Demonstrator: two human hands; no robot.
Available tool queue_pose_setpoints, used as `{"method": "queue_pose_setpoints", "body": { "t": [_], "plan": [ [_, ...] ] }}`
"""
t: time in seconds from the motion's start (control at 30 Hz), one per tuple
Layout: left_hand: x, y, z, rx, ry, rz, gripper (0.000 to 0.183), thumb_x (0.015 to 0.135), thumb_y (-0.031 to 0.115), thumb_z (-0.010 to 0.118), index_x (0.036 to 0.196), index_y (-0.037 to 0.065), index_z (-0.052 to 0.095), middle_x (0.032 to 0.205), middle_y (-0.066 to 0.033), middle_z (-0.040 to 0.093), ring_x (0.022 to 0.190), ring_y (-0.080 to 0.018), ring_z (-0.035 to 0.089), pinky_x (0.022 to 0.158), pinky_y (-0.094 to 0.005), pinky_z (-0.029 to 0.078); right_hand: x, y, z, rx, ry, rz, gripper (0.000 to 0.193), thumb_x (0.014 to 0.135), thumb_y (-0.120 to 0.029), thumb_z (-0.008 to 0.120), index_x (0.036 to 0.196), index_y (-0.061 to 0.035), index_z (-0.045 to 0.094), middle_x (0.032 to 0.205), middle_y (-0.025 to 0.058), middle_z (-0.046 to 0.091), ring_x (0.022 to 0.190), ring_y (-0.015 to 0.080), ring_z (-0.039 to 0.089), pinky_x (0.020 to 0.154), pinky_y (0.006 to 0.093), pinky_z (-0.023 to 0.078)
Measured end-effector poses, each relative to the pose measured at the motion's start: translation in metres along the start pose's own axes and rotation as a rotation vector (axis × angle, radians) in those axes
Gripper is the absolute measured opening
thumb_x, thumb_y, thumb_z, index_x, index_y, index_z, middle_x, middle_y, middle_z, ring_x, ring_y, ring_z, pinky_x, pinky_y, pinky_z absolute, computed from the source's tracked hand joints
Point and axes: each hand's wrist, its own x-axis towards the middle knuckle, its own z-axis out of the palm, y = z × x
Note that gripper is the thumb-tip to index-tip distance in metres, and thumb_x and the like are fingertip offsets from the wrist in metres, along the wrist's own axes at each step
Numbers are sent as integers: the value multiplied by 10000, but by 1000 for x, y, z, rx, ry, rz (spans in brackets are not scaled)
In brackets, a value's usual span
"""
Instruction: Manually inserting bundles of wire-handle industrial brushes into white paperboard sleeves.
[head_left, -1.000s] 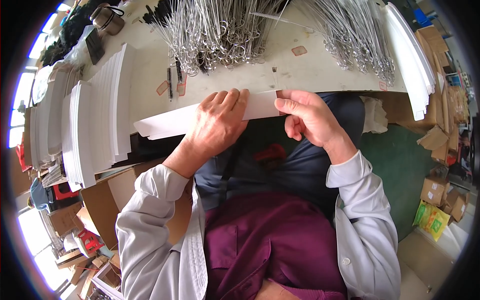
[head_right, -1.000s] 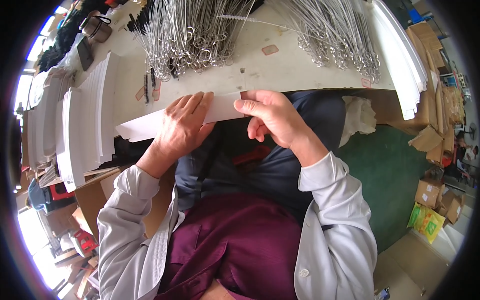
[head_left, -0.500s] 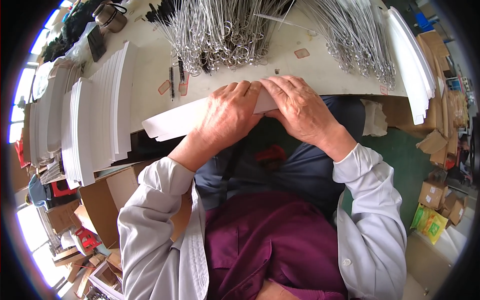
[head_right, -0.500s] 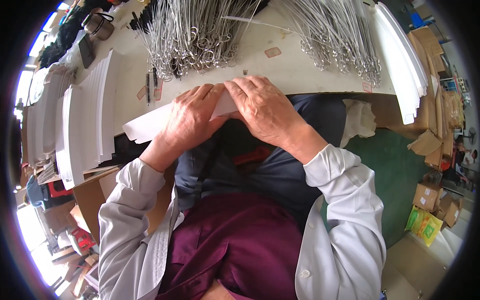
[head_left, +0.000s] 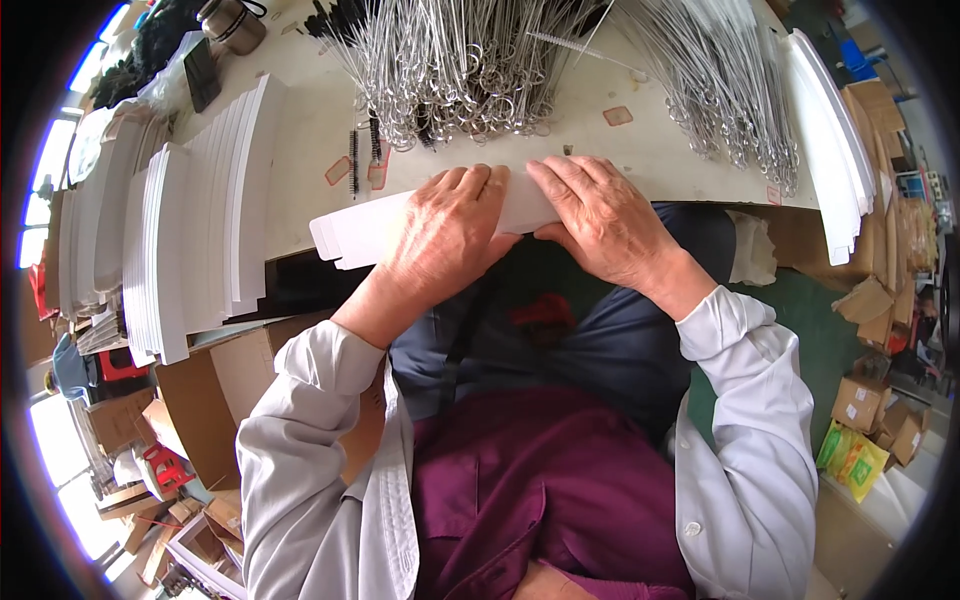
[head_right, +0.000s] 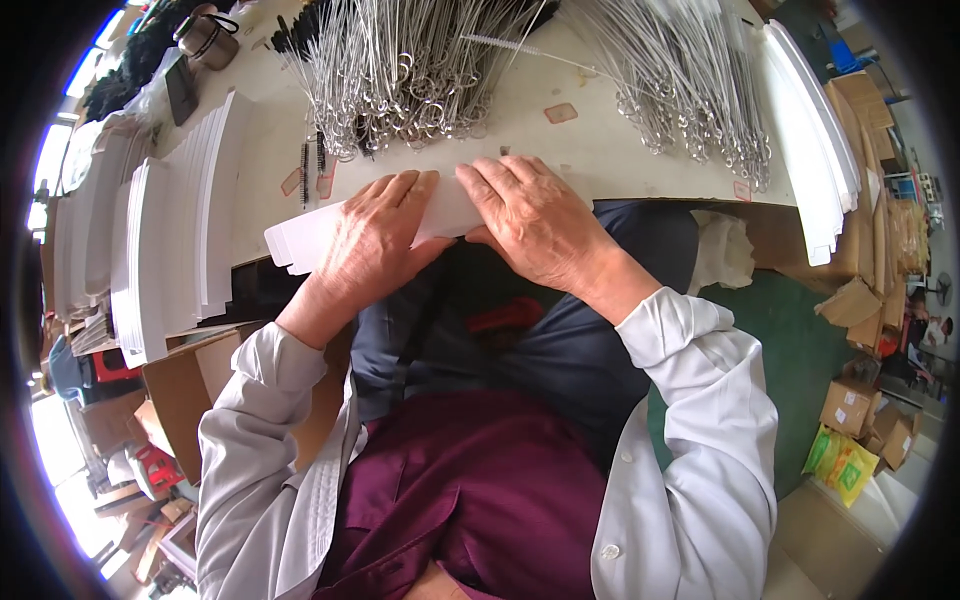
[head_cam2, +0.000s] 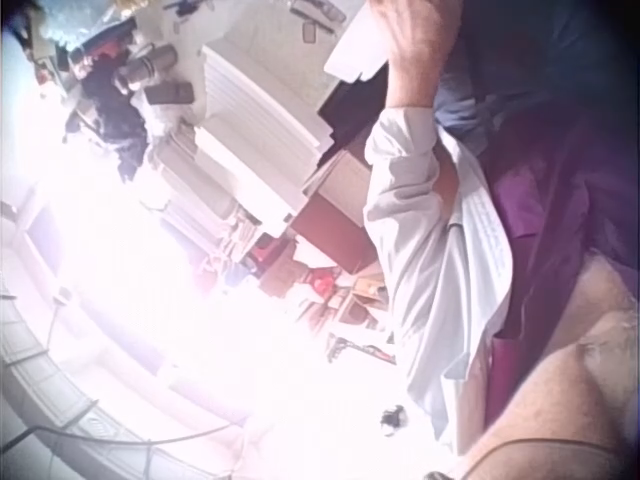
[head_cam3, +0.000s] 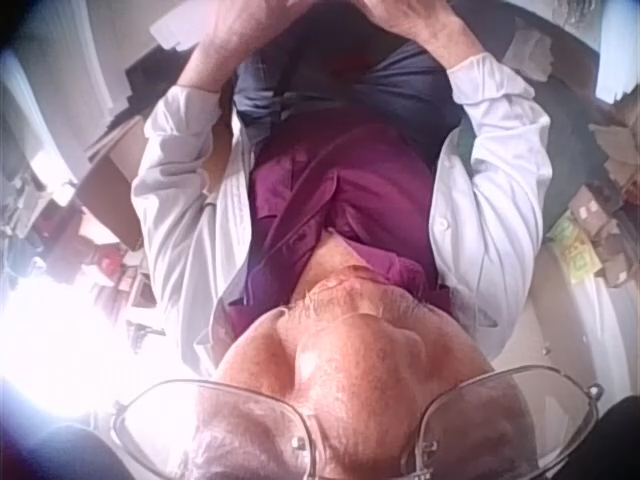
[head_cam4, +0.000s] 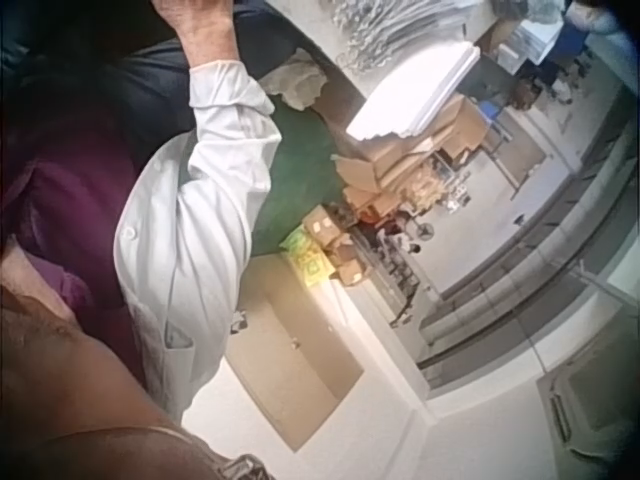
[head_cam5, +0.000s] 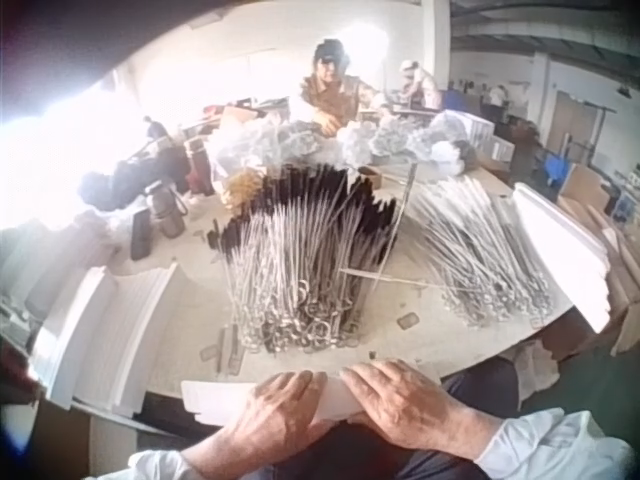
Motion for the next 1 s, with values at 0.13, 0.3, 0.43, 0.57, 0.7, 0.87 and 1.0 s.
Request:
{"method": "queue_pose_setpoints", "body": {
  "t": [0.13, 0.3, 0.43, 0.57, 0.7, 0.87, 1.0],
  "plan": [
    [-4, -12, -7, 38, 25, -2, 724, 786, 312, 834, 1355, -36, 554, 1230, -196, 634, 1134, -383, 626, 963, -472, 516, -6, 8, -1, -55, 7, -3, 617, 862, -291, 763, 1332, 63, 577, 1258, 180, 635, 1131, 326, 604, 1029, 426, 490],
    [-7, -27, -15, 84, 44, -2, 693, 816, 327, 817, 1338, -50, 562, 1267, -214, 628, 1133, -391, 619, 979, -475, 500, -1, 23, -2, -57, -5, 16, 585, 884, -285, 745, 1333, 54, 583, 1264, 179, 645, 1157, 325, 605, 1031, 426, 495],
    [6, -23, -10, 88, 65, -56, 633, 843, 309, 798, 1318, -47, 580, 1250, -212, 644, 1146, -381, 621, 975, -469, 503, 3, 35, 2, -44, 5, 41, 561, 875, -229, 756, 1342, 35, 592, 1288, 178, 649, 1185, 326, 603, 1054, 419, 491],
    [-3, -19, 4, 89, 102, -98, 589, 862, 297, 779, 1304, -47, 595, 1238, -209, 656, 1147, -380, 623, 981, -474, 501, -1, 36, 9, 33, 44, 61, 545, 856, -174, 771, 1336, 26, 607, 1299, 160, 649, 1199, 321, 597, 1065, 413, 490],
    [-7, -17, 12, 118, 155, -112, 556, 887, 283, 758, 1304, -50, 603, 1259, -209, 658, 1166, -390, 622, 989, -475, 504, 0, 34, 8, 47, 32, 69, 531, 862, -179, 764, 1328, 28, 616, 1295, 149, 653, 1217, 317, 586, 1074, 406, 483],
    [-9, -9, 17, 137, 174, -123, 530, 899, 275, 747, 1292, -55, 614, 1277, -214, 653, 1190, -403, 613, 1008, -472, 499, -2, 33, 6, 43, -21, 68, 566, 874, -201, 747, 1369, 22, 587, 1338, 142, 628, 1258, 311, 557, 1100, 402, 461],
    [-20, -6, 23, 110, 218, -113, 538, 899, 250, 738, 1317, -60, 605, 1320, -227, 631, 1229, -416, 591, 1069, -499, 461, -9, 25, 5, 52, -39, 79, 593, 879, -204, 739, 1399, 18, 559, 1391, 149, 591, 1283, 318, 542, 1120, 408, 443]
  ]
}}
